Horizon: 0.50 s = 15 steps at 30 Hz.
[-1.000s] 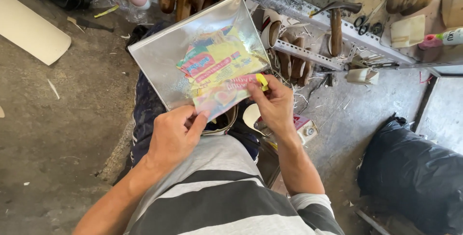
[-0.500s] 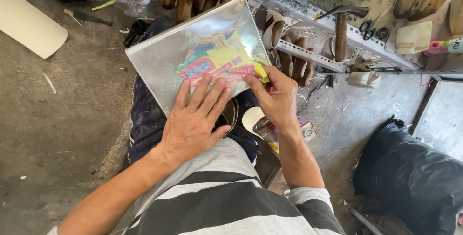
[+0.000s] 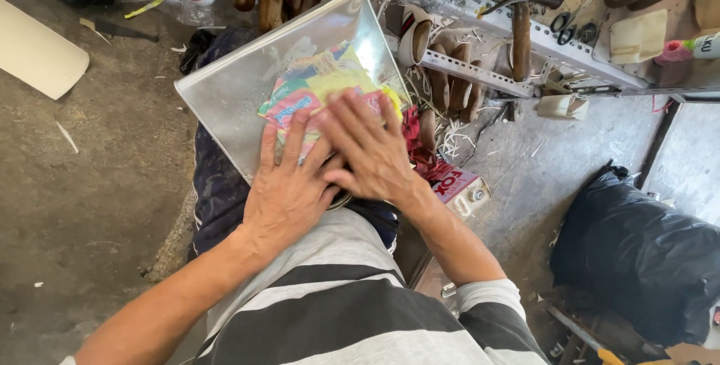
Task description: Applying adhesive and fitting a lining material into a shoe upper during the shoe manufacturing process.
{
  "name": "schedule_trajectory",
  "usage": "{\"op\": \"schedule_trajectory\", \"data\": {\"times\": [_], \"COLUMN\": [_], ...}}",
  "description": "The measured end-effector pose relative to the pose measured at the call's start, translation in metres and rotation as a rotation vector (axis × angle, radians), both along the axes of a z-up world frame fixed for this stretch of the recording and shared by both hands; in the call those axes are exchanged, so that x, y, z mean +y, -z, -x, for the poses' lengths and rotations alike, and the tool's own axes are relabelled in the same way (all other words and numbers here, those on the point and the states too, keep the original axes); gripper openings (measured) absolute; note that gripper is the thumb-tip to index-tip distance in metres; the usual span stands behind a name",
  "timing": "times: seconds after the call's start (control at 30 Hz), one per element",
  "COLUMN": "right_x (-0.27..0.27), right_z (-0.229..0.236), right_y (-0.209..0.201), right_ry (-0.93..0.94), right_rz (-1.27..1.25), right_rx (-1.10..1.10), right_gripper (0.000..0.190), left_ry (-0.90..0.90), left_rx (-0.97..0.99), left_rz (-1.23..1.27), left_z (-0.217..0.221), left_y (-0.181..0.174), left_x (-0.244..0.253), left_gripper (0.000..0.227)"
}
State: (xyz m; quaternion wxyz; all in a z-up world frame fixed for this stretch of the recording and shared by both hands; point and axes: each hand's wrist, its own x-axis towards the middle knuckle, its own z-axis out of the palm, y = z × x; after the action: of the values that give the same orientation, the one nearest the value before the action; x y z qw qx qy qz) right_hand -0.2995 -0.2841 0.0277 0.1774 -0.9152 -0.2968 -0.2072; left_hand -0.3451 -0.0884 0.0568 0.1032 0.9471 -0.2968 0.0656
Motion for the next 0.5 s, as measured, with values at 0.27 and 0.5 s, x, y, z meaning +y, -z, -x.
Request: {"op": "schedule_trajectory", "data": {"times": [0.27,0.5], "right_x": [-0.048,-0.033], "right_z": [-0.012,0.003], "right_y": [-0.010,-0.022], "right_ry": [0.184,0.211], "right_rz": [0.182,-0.875], "right_rx": [0.098,0.756], "right_gripper": [0.082,0.066], "left_ry": [0.040,-0.513], "left_rx": [0.075,0.336], "left_rz": [0.014,0.995], "left_z": [-0.004,-0.015], "left_y": [-0.007,0.020], "left_x": [0.012,0.076], "left_gripper": [0.098,0.099]}}
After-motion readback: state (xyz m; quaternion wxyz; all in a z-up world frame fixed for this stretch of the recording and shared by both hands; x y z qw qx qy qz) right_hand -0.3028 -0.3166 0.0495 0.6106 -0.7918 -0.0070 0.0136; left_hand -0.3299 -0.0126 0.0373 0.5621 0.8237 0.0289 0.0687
